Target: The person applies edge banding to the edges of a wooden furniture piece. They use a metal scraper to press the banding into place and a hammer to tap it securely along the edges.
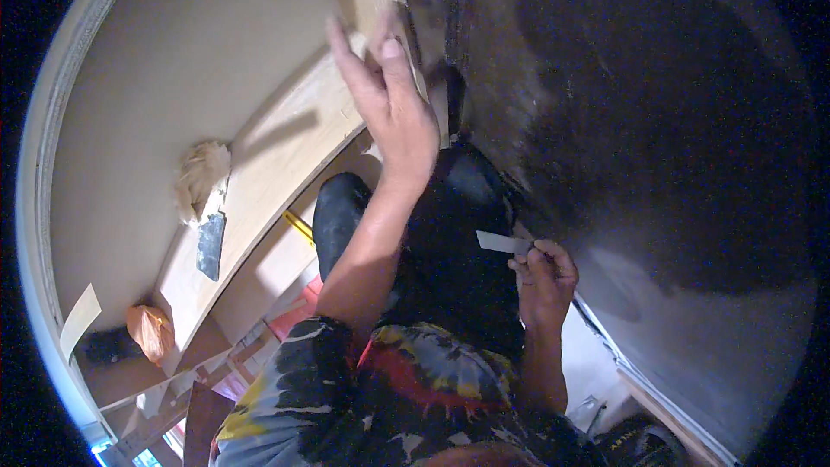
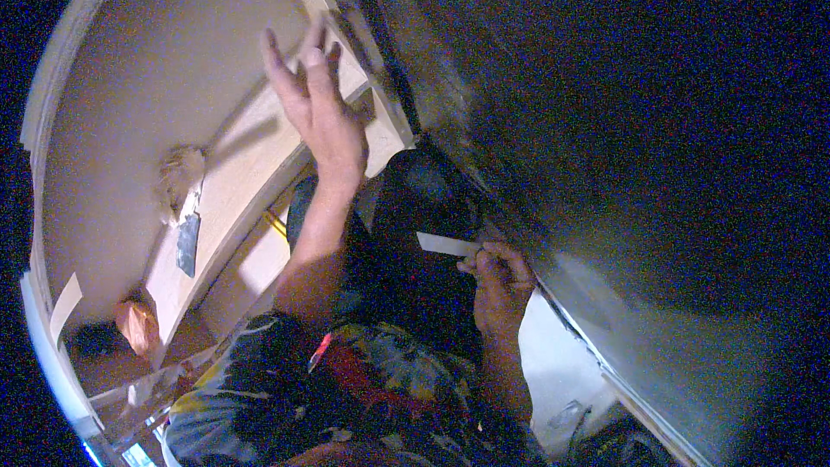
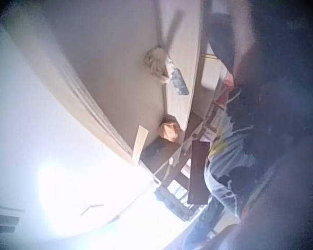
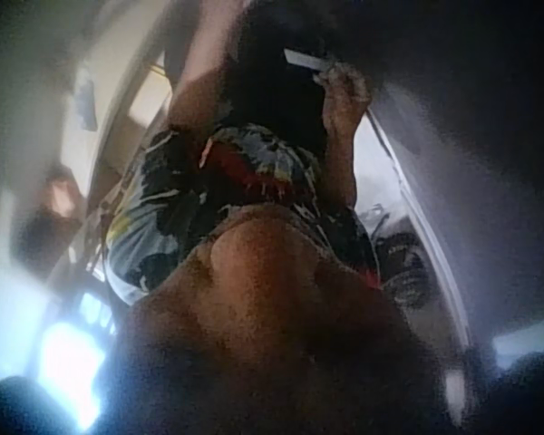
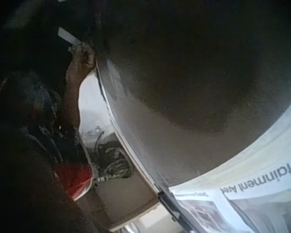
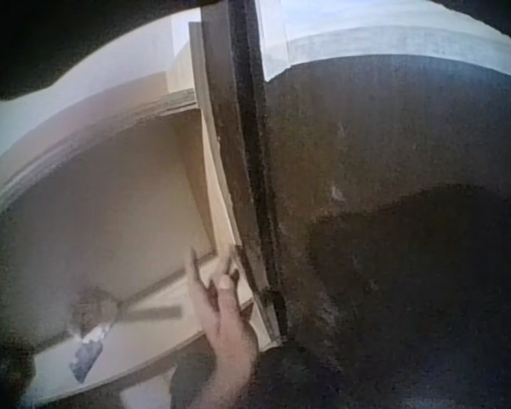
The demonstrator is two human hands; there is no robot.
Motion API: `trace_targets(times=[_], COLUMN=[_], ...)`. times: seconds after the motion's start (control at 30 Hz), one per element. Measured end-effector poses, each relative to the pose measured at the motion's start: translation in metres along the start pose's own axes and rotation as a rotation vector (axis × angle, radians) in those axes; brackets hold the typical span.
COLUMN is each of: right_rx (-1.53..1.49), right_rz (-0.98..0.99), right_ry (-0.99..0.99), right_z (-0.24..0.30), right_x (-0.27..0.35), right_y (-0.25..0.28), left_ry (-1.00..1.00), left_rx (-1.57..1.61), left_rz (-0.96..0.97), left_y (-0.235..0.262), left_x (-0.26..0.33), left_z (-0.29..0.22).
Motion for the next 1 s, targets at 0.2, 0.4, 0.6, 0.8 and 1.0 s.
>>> trace_targets(times=[0.2,0.4,0.6,0.8,1.0], right_rx=[0.051,-0.002,-0.012,0.078,-0.042], right_rz=[0.016,0.031,-0.068,-0.08,0.032], right_ry=[0.007,-0.01,-0.01,-0.04,0.056], right_z=[0.001,-0.002,0.006,0.008,0.024], right_x=[0.002,0.004,0.003,0.005,-0.003], right_y=[0.0,-0.002,-0.009,-0.007,-0.023], left_ry=[-0.138,-0.118,-0.116,-0.146,-0.039], left_rx=[-0.426,-0.135,-0.214,-0.248,-0.181], left_rz=[0.181,0.154,0.062,0.188,0.091], left_y=[-0.009,-0.005,0.005,-0.002,0.038], left_x=[-0.015,-0.005,-0.014,-0.002,0.004], left_z=[0.009,0.011,0.017,0.022,0.021])
Point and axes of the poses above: each hand's wrist, its own x-axis away from the middle knuckle, its own y-axis out of the back of the hand, z = x × y, the point moved 3 cm from there along -x, towards the middle knuckle, and after that the axes turned 10 degrees about x, right-handed, at the moved point
